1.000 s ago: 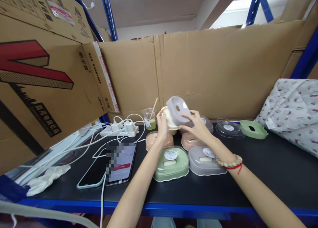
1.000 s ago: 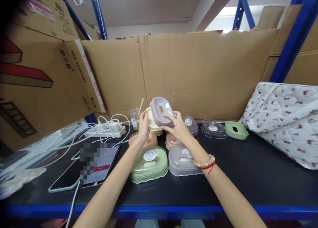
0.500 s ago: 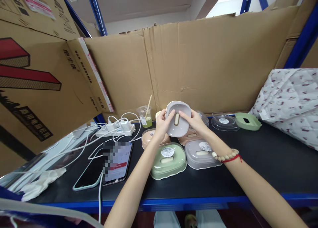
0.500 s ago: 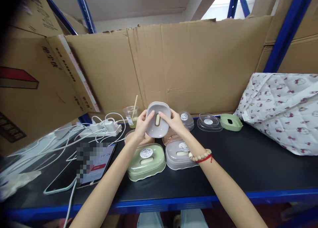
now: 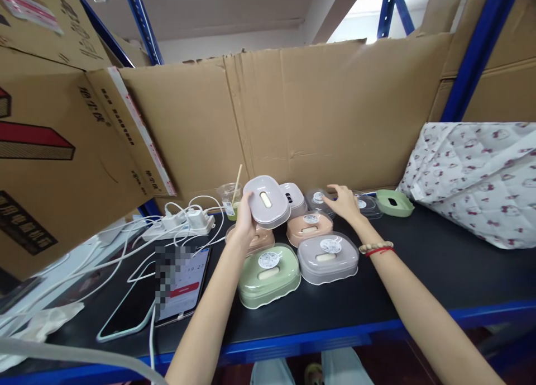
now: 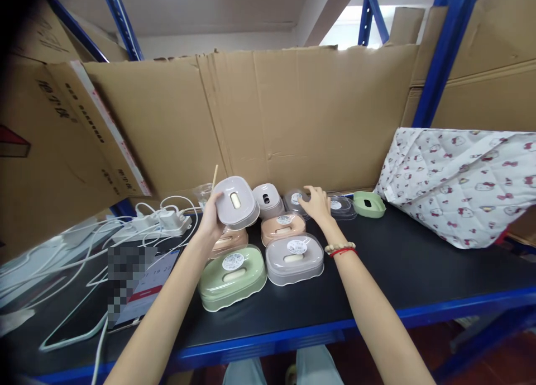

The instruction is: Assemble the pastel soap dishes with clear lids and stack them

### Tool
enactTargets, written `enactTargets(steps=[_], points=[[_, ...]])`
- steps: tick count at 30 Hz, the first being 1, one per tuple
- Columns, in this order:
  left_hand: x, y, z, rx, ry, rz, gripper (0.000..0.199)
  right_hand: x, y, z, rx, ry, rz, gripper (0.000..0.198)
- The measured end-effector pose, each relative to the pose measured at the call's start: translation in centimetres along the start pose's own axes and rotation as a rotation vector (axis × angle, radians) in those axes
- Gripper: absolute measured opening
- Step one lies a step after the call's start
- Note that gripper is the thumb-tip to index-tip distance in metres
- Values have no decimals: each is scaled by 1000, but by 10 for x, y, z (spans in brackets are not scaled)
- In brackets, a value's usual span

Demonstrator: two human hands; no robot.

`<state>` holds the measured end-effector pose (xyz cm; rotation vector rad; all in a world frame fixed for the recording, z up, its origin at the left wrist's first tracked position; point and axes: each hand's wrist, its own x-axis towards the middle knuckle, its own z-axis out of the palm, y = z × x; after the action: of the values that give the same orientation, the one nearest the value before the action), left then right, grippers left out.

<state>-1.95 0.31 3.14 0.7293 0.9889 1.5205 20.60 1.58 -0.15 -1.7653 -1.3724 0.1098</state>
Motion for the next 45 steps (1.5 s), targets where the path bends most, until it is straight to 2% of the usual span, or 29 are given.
enactTargets(steps=[3,6,10,15,21,27,29,31,33,35,38,40,43,45], points=[[-3,1,1,41,-38,-72,7,0,24,1,-187,36,137,36],[-5,-1,1,62,-93,-146,6,2,43,3,-231,149,217,39],[-5,-3,1,22,-111,-154,7,5,62,4,-244,277,267,51],[-4,0,1,-31,-82,-185,4,2,61,-2,-337,177,362,70],[-3,2,0,-75,-66,-182,7,-6,34,-13,-358,132,225,45],[-2,4,-2,-51,-115,-196,9,-3,21,-29,-216,362,156,48],[-4,4,-1,-19,-144,-208,9,1,21,-31,-121,468,91,46],[-6,3,1,1,-188,-220,10,4,17,-29,-19,576,-33,40],[-9,2,2,0,-232,-221,12,2,6,-23,79,648,-203,32],[-10,0,3,-14,-259,-212,14,-4,-12,-16,167,638,-404,25],[-9,-2,3,-35,-272,-206,14,-21,-39,-4,266,462,-705,21],[-8,-2,3,-25,-279,-239,19,-33,-52,1,307,288,-836,19],[-8,-1,4,12,-324,-310,40,-43,-60,6,346,72,-919,9],[-10,-1,5,24,-358,-301,40,-45,-61,7,369,1,-951,10]])
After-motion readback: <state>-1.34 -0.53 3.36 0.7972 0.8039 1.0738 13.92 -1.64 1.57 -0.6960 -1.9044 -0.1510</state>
